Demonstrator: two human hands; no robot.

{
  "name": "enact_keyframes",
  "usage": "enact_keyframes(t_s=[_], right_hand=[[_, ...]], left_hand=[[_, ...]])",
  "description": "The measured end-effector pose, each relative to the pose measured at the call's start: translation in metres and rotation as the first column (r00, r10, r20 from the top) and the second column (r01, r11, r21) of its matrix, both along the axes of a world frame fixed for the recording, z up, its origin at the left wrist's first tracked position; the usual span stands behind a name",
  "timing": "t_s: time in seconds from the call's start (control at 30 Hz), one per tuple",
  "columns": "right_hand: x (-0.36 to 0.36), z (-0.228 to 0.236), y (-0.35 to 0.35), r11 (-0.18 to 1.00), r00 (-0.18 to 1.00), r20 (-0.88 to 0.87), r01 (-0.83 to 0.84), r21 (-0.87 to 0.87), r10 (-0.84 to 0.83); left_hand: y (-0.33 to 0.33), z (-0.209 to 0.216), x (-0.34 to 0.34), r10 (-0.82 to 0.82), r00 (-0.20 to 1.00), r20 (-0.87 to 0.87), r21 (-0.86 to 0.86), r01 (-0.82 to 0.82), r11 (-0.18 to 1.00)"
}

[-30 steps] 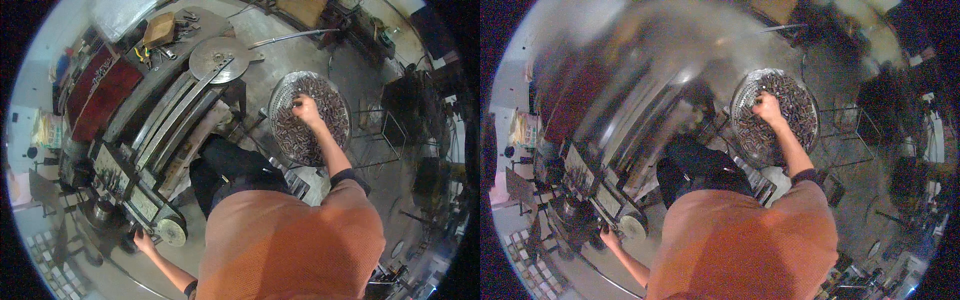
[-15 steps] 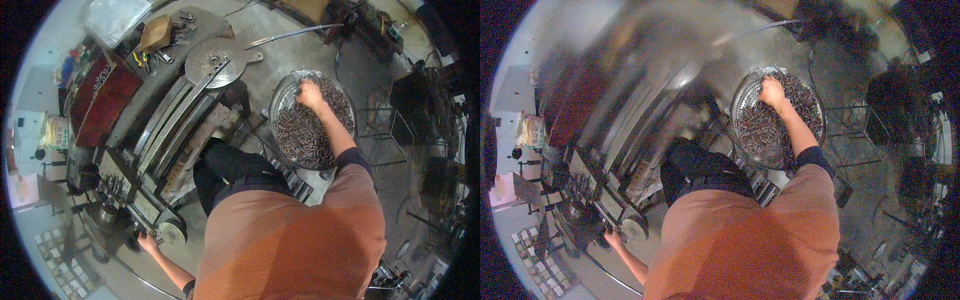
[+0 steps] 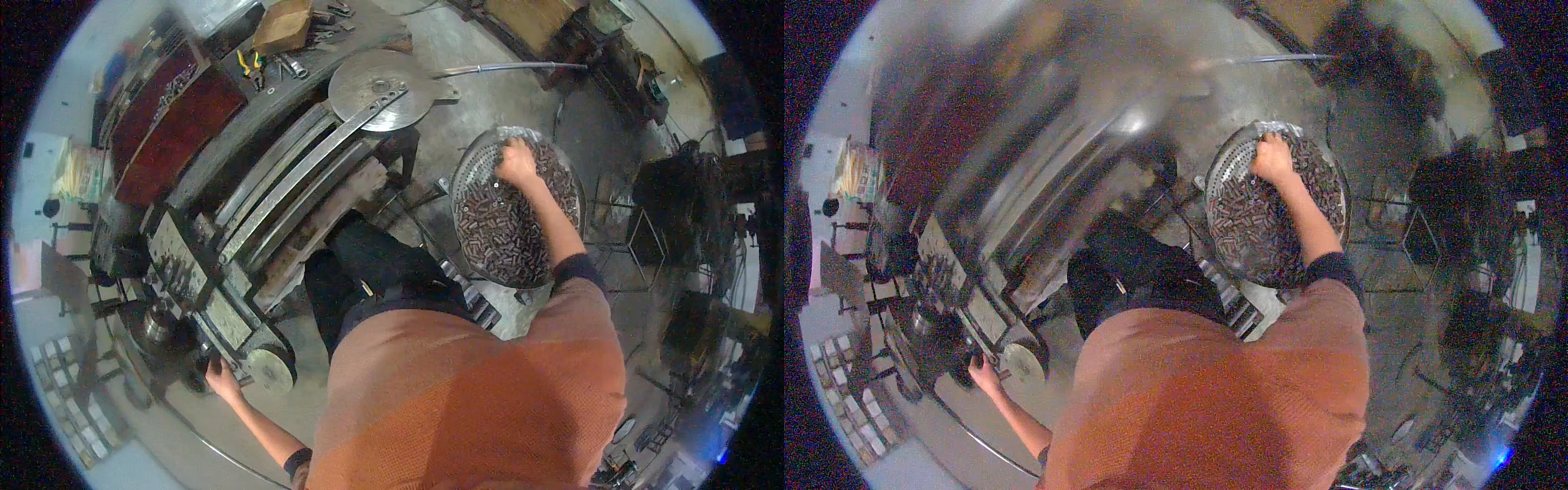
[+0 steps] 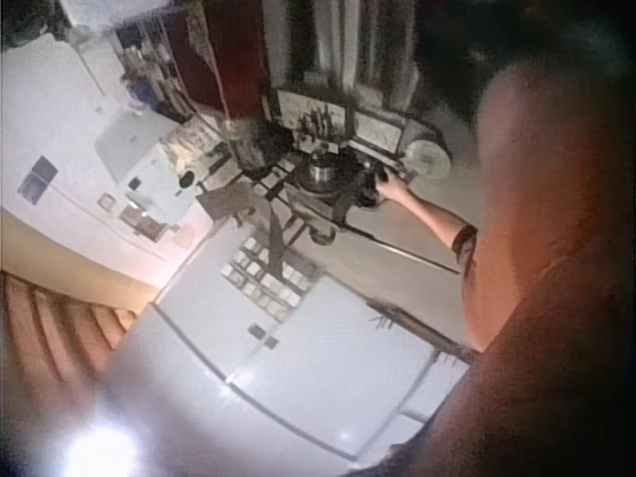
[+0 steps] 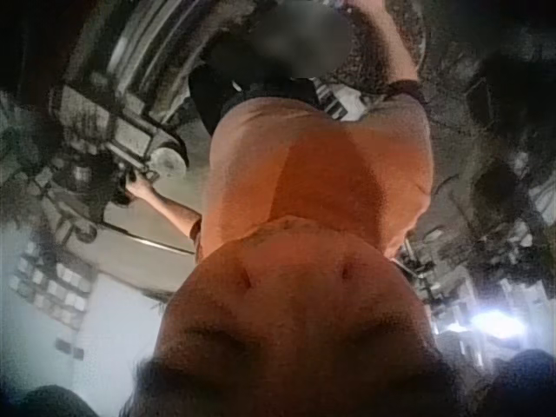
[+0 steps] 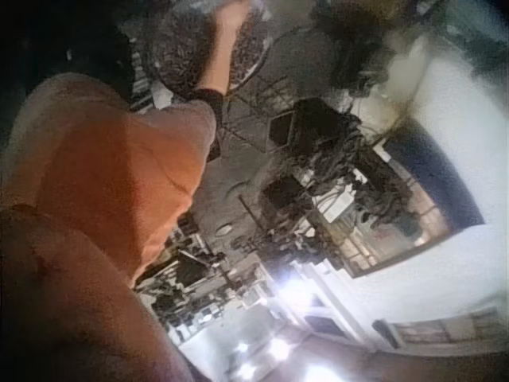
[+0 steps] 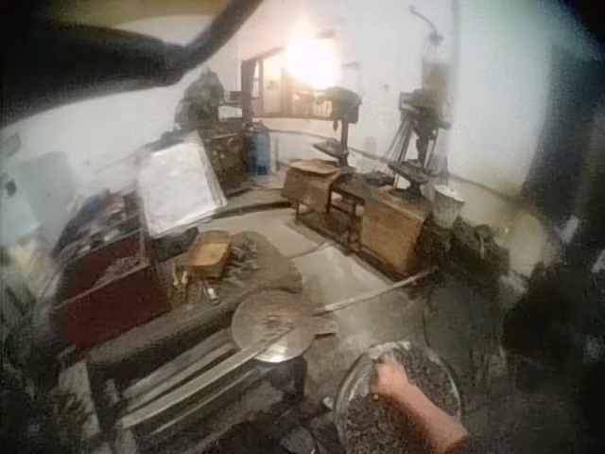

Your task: The person operates a metal lathe in a workshop, repeatedly loading small cylindrical metal pieces into the chuck, adjusting controls, and removing finished pieces. The person handles each piece individually, placing them into a mesh basket after machining.

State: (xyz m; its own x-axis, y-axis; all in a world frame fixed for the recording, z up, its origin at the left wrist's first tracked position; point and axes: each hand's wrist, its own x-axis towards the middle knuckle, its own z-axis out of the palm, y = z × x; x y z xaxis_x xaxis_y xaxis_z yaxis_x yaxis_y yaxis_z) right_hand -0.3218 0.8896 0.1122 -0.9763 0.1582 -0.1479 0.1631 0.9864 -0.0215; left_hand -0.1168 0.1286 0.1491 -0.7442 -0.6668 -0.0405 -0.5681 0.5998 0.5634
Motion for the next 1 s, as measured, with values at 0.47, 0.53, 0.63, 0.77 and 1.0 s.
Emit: enact_keyframes(t_s=[0.47,0.53,0.63,0.77,1.0], right_hand=[[0.041,0.151,-0.301,-0.099,0.447,-0.761,-0.83,-0.549,0.471],[0.045,0.16,-0.329,-0.181,0.352,-0.769,-0.841,-0.51,0.533],[0.052,0.176,-0.35,-0.173,0.2,-0.744,-0.904,-0.392,0.638],[0.055,0.195,-0.37,-0.202,0.153,-0.703,-0.897,-0.394,0.694],[0.039,0.22,-0.412,-0.338,-0.021,-0.669,-0.874,-0.348,0.743]], left_hand=[[0.19,0.171,-0.07,-0.607,0.71,-0.358,-0.237,0.559,0.794],[0.214,0.177,-0.075,-0.623,0.646,-0.44,-0.125,0.643,0.756],[0.226,0.165,-0.075,-0.635,0.622,-0.458,-0.151,0.65,0.745],[0.218,0.158,-0.07,-0.61,0.631,-0.479,-0.157,0.622,0.767],[0.193,0.151,-0.06,-0.427,0.684,-0.592,-0.016,0.519,0.855]])
